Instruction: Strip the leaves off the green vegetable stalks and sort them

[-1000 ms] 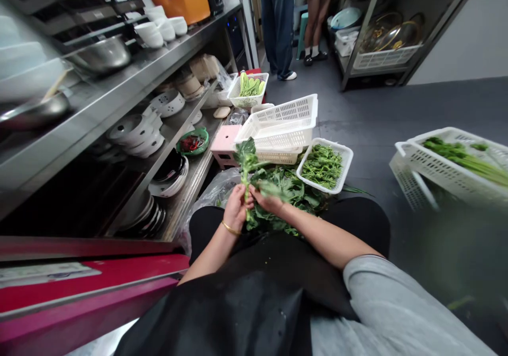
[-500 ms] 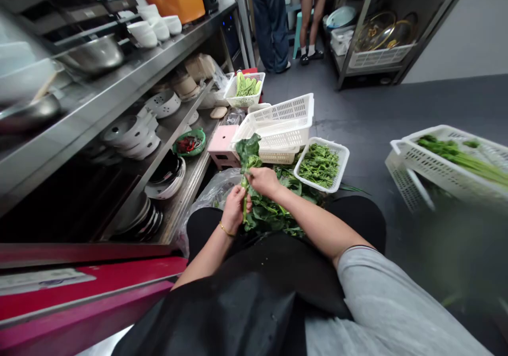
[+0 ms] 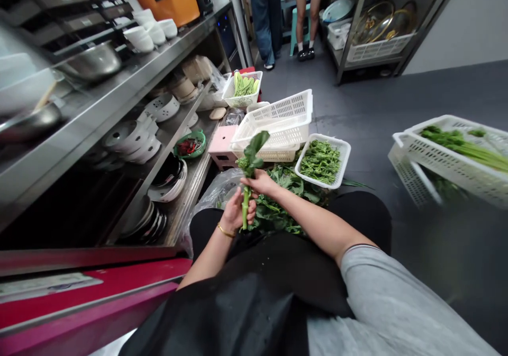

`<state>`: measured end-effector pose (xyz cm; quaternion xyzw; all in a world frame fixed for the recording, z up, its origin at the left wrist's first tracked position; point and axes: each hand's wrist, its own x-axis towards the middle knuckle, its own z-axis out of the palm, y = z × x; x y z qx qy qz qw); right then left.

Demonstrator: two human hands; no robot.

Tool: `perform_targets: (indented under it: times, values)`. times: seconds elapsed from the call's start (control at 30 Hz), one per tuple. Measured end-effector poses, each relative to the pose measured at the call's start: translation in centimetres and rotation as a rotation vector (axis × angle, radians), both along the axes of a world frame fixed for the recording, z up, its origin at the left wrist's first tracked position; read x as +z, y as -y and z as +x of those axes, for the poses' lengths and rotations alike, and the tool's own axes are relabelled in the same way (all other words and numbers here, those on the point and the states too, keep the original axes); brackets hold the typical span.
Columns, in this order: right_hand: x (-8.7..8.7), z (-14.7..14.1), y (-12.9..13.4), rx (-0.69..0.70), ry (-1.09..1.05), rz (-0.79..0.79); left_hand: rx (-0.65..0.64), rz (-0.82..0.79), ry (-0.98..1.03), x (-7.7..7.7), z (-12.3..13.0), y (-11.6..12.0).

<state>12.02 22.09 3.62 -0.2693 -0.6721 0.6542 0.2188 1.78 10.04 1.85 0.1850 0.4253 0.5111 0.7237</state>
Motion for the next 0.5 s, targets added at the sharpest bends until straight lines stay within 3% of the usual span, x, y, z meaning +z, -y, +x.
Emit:
perform_targets:
  times: [0.07,0.13,0.3,0.37,0.5]
  values:
    - [-0.9,-0.5,0.5,-0.110,0.083,0.047,0.185,-0.009,-0.243,-0.6,1.0,-0.3]
    - [-1.8,-0.8,1.0,-0.177,0.093,0.031,0.316,0.046,-0.324,-1.0,1.6,-0.5]
    - [-2.0,-1.0,1.9,-0.148,-0.178,-0.117,0.504,0.226,-0.080,-0.2,1.1,-0.9]
    - [-2.0,-0.6,2.2,-0.135,-0.130,-0.040,0.524,0.220,-0.053,0.2,0.6,-0.9]
    - [-3.7,2.2,3.2,-0.117,0.272,0.120,0.436,0.231,0.012,0.5,-0.7,-0.5]
